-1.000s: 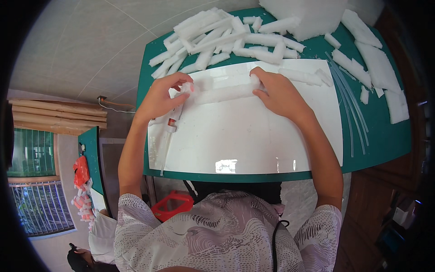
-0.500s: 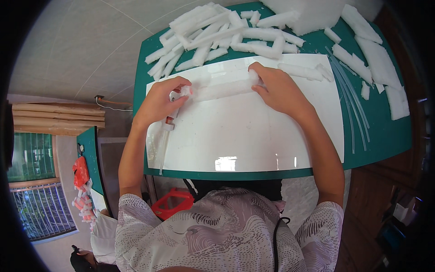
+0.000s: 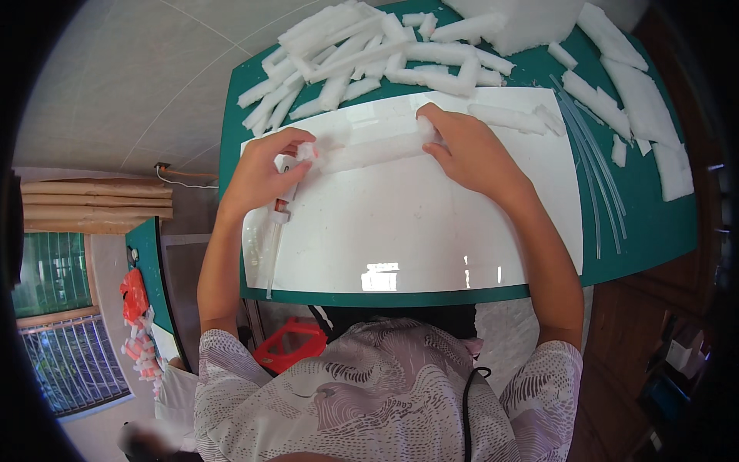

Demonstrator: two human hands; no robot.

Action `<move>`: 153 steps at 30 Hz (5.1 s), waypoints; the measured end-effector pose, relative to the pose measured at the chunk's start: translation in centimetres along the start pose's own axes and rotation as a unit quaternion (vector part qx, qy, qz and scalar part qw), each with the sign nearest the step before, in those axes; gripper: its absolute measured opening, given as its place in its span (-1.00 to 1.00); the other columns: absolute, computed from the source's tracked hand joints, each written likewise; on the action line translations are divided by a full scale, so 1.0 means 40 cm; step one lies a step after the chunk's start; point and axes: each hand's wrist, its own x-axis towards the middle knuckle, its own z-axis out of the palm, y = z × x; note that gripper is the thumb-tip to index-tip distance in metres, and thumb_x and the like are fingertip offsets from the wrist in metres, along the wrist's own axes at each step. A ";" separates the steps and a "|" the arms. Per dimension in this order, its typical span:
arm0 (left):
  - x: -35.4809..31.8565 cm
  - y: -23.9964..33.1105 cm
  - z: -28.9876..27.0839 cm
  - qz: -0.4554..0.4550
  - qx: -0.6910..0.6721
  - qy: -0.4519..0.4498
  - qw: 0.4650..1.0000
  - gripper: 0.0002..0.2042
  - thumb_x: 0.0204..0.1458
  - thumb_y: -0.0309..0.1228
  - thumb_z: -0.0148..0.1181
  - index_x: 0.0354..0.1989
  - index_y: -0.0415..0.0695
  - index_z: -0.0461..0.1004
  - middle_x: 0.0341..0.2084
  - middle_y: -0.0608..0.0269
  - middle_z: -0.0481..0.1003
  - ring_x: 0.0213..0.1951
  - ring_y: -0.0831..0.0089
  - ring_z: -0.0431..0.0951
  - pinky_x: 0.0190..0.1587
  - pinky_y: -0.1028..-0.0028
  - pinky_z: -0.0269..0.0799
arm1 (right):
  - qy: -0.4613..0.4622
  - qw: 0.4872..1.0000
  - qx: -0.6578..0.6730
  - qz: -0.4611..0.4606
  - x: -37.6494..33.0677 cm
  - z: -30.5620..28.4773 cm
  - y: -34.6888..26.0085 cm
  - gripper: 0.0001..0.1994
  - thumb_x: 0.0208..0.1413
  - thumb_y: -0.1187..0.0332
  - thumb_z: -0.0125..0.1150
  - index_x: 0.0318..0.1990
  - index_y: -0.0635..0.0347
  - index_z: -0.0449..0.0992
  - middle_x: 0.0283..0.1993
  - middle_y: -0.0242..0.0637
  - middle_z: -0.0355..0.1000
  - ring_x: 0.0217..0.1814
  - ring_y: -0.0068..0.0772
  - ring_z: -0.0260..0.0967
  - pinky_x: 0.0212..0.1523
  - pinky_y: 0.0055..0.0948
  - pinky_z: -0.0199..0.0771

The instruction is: Using a hot glue gun to assemble rectangular foam packaging pieces into a box-like structure.

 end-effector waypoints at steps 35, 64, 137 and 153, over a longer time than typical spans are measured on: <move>-0.075 -0.004 0.058 0.119 0.068 0.025 0.990 -0.69 -0.01 -0.58 0.31 -0.05 -0.19 0.50 -0.15 0.09 0.59 -0.15 0.17 0.63 -0.04 0.40 0.53 | 0.016 0.999 -0.033 0.007 -0.005 0.008 -0.017 -0.65 0.21 0.41 0.22 0.13 0.14 0.36 -0.13 -0.04 0.48 -0.07 -0.06 0.45 -0.01 -0.22 0.45; -0.027 0.031 0.060 -0.048 0.009 0.022 0.999 -0.74 0.07 -0.55 0.30 -0.07 -0.27 0.46 -0.17 -0.02 0.61 -0.14 0.15 0.66 -0.05 0.38 0.53 | 0.050 0.998 -0.034 -0.034 -0.006 0.040 0.029 -0.65 0.22 0.40 0.22 0.15 0.11 0.40 0.00 -0.07 0.47 0.08 -0.03 0.41 0.15 -0.23 0.41; -0.092 0.048 0.058 -0.011 0.019 0.045 0.999 -0.39 -0.04 -0.59 0.33 0.26 -0.13 0.34 0.19 0.08 0.40 0.13 0.20 0.48 0.17 0.29 0.39 | -0.017 0.996 0.087 -0.013 0.013 0.006 0.029 -0.10 0.05 0.52 0.36 0.51 -0.19 0.01 0.16 0.04 0.47 0.12 0.05 0.49 0.21 -0.15 0.46; -0.194 -0.047 0.010 -0.021 0.043 0.097 0.994 -0.63 0.01 -0.65 0.15 0.05 -0.19 0.43 0.02 0.06 0.48 -0.10 0.17 0.53 -0.01 0.32 0.46 | -0.040 0.996 0.067 0.037 0.016 -0.001 0.010 -0.12 0.05 0.50 0.36 0.50 -0.26 0.06 0.13 -0.02 0.49 0.02 -0.07 0.47 0.16 -0.26 0.47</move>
